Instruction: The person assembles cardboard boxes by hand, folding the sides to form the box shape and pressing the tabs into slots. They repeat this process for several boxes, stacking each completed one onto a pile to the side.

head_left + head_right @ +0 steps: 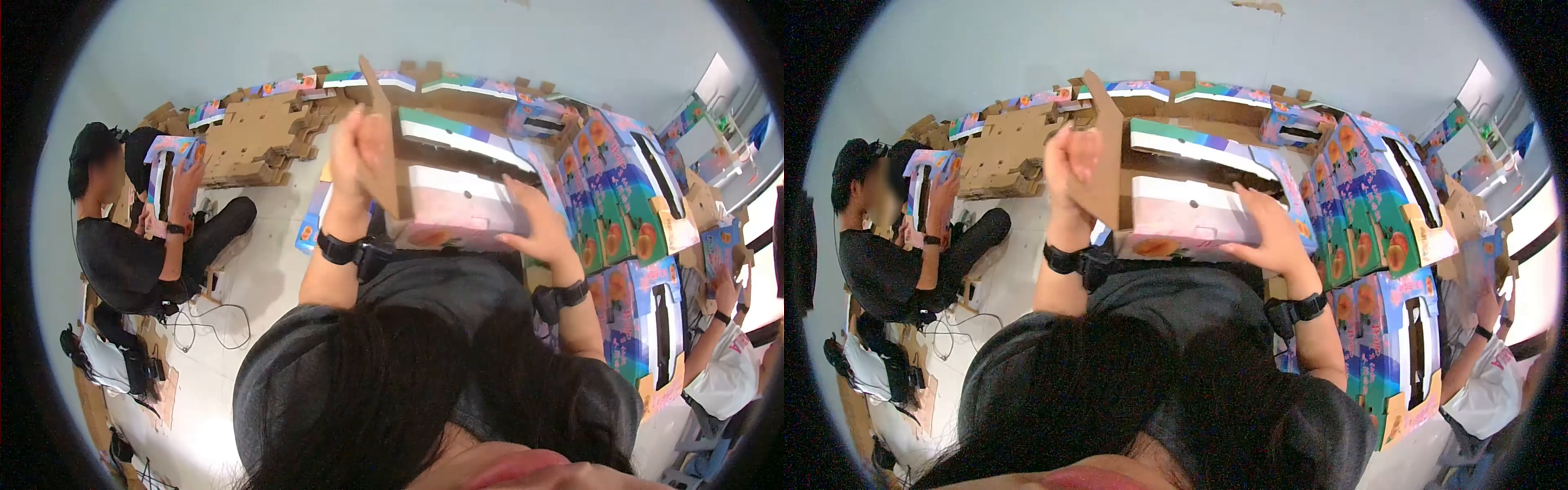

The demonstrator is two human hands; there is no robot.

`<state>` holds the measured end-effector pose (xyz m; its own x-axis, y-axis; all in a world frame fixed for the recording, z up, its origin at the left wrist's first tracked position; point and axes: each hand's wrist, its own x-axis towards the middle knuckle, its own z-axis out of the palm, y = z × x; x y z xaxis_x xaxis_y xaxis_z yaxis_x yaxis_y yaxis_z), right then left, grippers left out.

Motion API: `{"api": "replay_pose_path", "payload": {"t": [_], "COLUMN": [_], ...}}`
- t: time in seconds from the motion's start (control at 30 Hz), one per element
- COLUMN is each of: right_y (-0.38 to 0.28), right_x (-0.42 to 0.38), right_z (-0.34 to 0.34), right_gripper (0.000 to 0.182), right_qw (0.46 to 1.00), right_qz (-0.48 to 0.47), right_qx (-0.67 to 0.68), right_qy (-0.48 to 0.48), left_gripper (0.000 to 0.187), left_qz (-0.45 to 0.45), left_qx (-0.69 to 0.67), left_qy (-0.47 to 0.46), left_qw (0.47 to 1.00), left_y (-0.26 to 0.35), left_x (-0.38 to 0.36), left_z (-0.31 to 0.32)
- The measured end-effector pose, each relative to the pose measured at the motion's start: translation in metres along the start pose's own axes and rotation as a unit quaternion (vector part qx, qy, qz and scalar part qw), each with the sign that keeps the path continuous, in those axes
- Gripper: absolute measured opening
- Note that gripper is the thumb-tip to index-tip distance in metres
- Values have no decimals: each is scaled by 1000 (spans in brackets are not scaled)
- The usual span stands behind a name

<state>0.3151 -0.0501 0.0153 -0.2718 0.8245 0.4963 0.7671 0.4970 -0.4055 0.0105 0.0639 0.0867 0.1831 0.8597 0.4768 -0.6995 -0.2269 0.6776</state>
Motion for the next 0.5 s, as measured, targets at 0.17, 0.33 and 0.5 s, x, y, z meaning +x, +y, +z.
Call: {"api": "replay_pose_path", "payload": {"t": [0.17, 0.33, 0.5], "right_y": [25, 10, -12], "right_x": [-8, -15, -16], "right_z": [-6, 14, 14], "right_gripper": [61, 47, 48], "right_qw": [998, 997, 998], "right_qz": [20, 50, 34], "right_qx": [46, 49, -14], "right_qy": [36, 44, 50], "left_gripper": [60, 59, 39], "left_qz": [55, 84, 159], "left_qx": [-171, -148, 541], "left_qy": [-39, -53, -206], "left_qw": [983, 984, 800], "left_y": [39, 56, 36], "left_x": [-1, -23, -42], "left_z": [-23, -31, -24]}}
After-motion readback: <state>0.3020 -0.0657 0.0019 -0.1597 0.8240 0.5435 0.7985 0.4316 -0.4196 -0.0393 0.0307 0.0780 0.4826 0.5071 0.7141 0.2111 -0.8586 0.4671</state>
